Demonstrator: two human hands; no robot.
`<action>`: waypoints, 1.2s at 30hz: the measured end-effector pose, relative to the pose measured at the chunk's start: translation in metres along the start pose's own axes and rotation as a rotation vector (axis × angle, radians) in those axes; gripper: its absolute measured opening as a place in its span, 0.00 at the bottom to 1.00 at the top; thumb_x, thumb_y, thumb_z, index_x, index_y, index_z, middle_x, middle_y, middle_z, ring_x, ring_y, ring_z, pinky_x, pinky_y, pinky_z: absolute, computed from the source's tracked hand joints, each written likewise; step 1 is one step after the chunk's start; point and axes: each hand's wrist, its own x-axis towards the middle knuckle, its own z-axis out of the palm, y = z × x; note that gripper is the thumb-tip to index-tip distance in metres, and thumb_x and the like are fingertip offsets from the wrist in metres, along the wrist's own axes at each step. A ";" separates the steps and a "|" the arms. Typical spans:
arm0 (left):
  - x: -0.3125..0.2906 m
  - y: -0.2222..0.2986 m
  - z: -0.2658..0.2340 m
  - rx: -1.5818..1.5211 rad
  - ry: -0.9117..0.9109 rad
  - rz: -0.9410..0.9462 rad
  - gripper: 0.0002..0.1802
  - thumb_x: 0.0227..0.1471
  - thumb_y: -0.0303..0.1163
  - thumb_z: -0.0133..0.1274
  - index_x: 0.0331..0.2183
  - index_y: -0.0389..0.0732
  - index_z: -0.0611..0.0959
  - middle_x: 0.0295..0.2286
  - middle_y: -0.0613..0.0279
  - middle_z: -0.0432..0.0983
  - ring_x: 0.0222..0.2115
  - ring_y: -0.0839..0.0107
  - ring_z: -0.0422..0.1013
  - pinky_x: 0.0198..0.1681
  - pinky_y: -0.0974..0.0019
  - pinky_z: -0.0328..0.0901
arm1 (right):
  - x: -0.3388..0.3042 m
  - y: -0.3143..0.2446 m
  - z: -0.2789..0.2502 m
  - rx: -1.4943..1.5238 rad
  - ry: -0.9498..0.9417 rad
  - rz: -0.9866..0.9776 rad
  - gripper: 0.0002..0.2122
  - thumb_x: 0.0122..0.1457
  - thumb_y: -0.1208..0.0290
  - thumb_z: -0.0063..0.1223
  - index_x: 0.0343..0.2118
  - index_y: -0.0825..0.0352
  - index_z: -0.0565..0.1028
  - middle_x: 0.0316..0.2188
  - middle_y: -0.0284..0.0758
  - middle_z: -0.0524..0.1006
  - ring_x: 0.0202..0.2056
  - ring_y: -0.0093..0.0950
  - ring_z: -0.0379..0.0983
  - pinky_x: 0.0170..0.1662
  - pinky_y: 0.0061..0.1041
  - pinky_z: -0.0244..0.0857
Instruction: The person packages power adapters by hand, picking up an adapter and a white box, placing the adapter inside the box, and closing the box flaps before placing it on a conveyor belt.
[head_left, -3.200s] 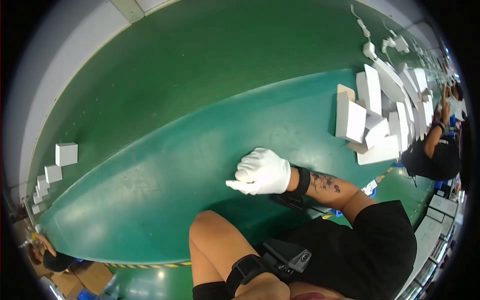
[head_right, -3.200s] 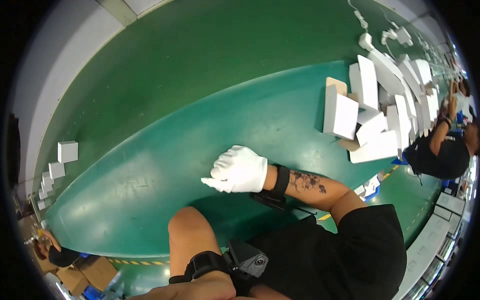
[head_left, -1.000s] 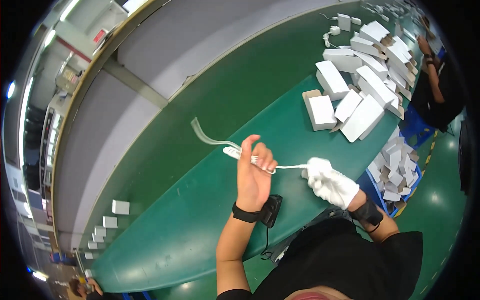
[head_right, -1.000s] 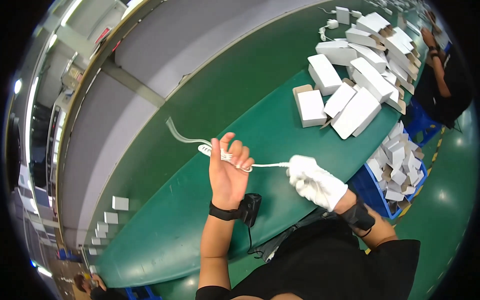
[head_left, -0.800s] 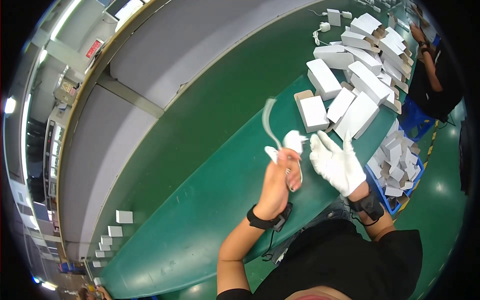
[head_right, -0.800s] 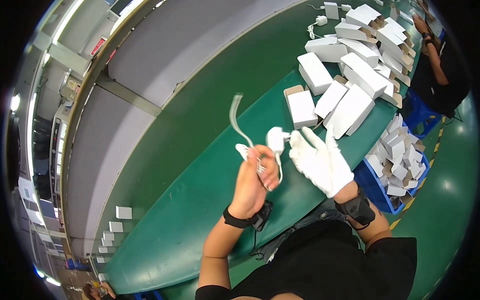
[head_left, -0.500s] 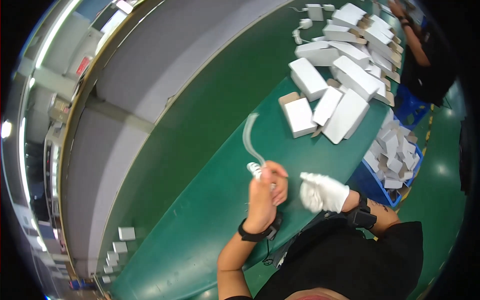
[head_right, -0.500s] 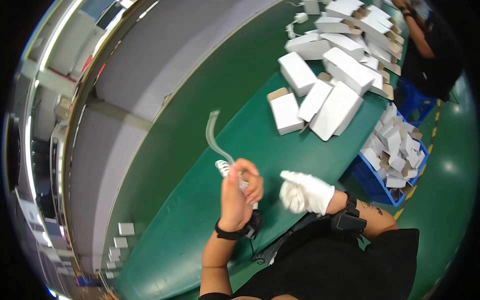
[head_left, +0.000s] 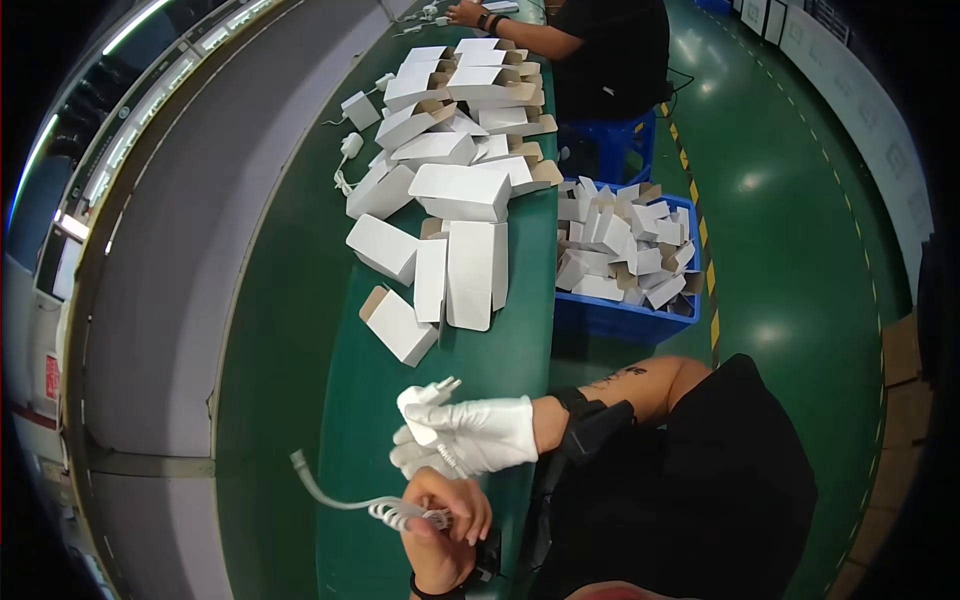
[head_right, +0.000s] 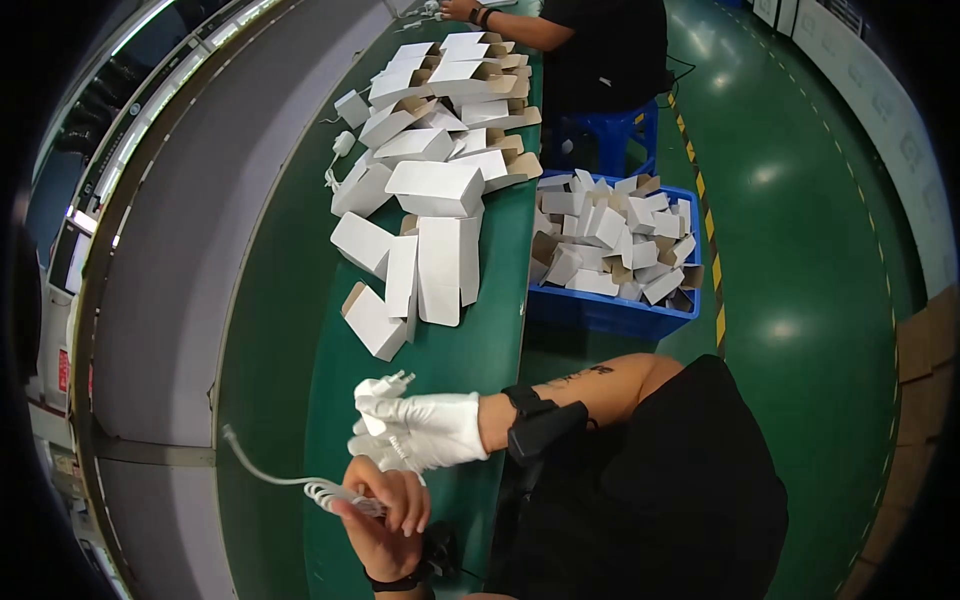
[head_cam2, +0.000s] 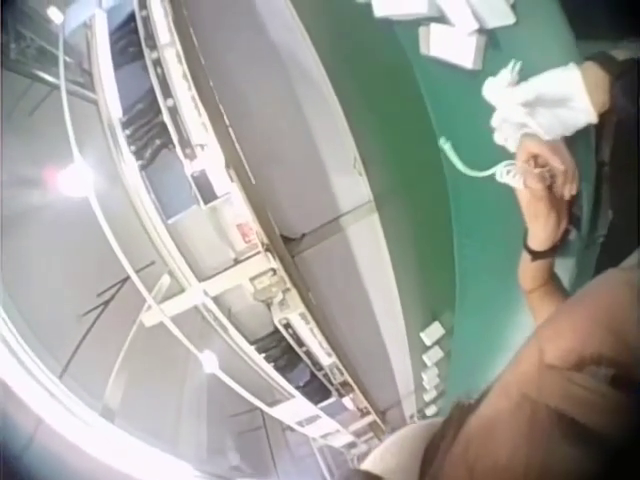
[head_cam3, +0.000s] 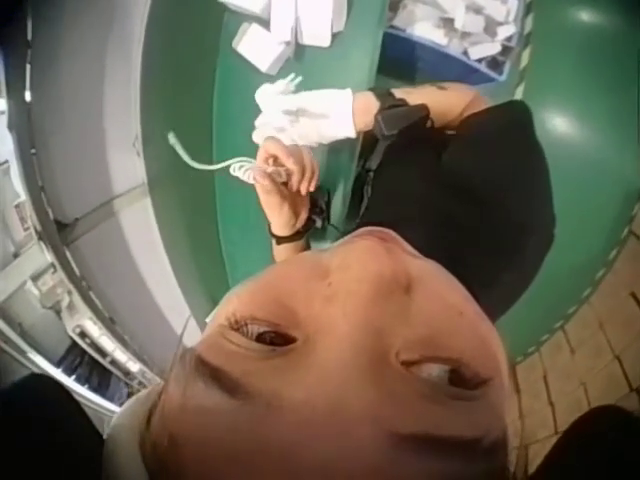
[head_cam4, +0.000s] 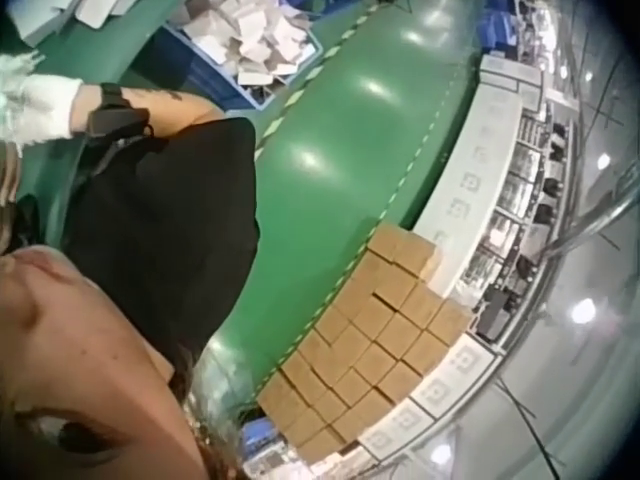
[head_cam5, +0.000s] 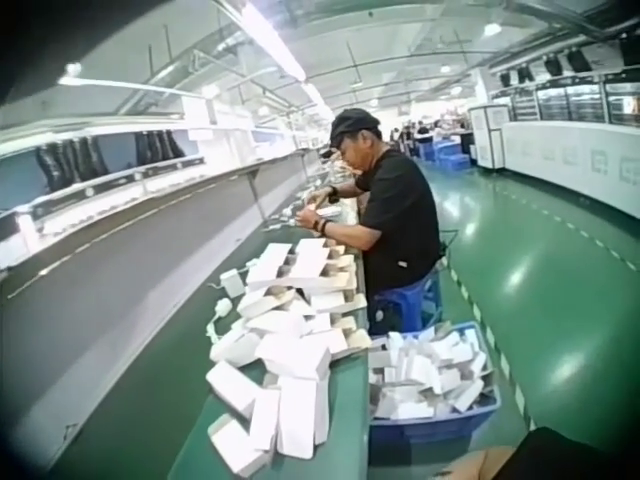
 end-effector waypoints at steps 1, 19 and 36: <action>-0.001 -0.006 -0.004 0.020 -0.026 0.013 0.28 0.56 0.60 0.40 0.28 0.41 0.65 0.12 0.73 0.52 0.13 0.81 0.50 0.17 0.76 0.49 | -0.003 -0.003 0.003 0.012 -0.025 -0.018 0.15 0.59 0.64 0.53 0.45 0.65 0.68 0.40 0.35 0.74 0.37 0.26 0.73 0.36 0.24 0.71; 0.060 -0.044 -0.102 -0.070 0.384 0.155 0.31 0.62 0.53 0.32 0.48 0.33 0.69 0.38 0.55 0.72 0.42 0.67 0.69 0.46 0.64 0.65 | 0.035 0.016 0.021 -1.623 0.415 -1.210 0.16 0.46 0.78 0.58 0.39 0.66 0.67 0.28 0.34 0.74 0.28 0.25 0.73 0.32 0.25 0.67; 0.123 -0.041 -0.100 0.348 0.158 0.156 0.42 0.55 0.64 0.33 0.57 0.40 0.62 0.58 0.52 0.57 0.51 0.59 0.66 0.54 0.61 0.59 | 0.024 -0.004 -0.004 -1.015 0.157 -0.950 0.38 0.48 0.77 0.63 0.62 0.68 0.54 0.45 0.35 0.71 0.42 0.24 0.70 0.48 0.23 0.63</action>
